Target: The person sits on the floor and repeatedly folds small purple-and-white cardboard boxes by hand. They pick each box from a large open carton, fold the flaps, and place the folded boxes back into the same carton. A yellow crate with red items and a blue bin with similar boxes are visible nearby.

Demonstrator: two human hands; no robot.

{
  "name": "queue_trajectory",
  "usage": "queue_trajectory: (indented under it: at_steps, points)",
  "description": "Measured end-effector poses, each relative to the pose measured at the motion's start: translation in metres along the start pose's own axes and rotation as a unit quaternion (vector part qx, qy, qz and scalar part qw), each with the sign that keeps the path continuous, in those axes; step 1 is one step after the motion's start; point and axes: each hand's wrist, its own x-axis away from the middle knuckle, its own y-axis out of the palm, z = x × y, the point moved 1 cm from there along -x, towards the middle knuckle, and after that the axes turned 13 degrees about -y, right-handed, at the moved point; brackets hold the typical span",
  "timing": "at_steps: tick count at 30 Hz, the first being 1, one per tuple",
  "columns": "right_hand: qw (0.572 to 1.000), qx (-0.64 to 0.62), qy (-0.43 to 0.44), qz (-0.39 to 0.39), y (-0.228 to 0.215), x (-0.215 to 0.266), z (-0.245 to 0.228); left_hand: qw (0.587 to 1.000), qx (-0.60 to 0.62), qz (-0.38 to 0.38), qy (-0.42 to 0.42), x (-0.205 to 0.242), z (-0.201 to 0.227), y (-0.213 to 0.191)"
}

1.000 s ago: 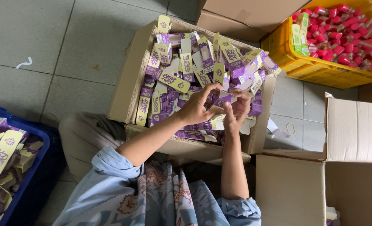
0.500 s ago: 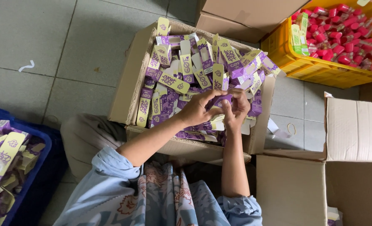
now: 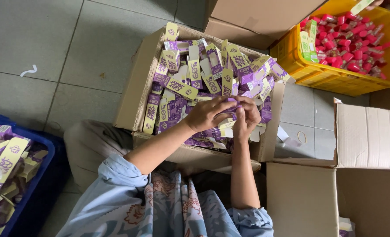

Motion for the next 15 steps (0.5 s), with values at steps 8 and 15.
queue_trajectory:
  at_steps: [8,15]
  points:
    - [1.0,-0.008,-0.025,0.003,0.013,-0.006,-0.01,0.996,-0.046,0.068,0.029,0.004,-0.021,0.012]
    - [0.982,0.104,-0.12,-0.104,0.013,-0.009,-0.016,0.988,-0.09,0.126,0.006,-0.01,-0.012,-0.005]
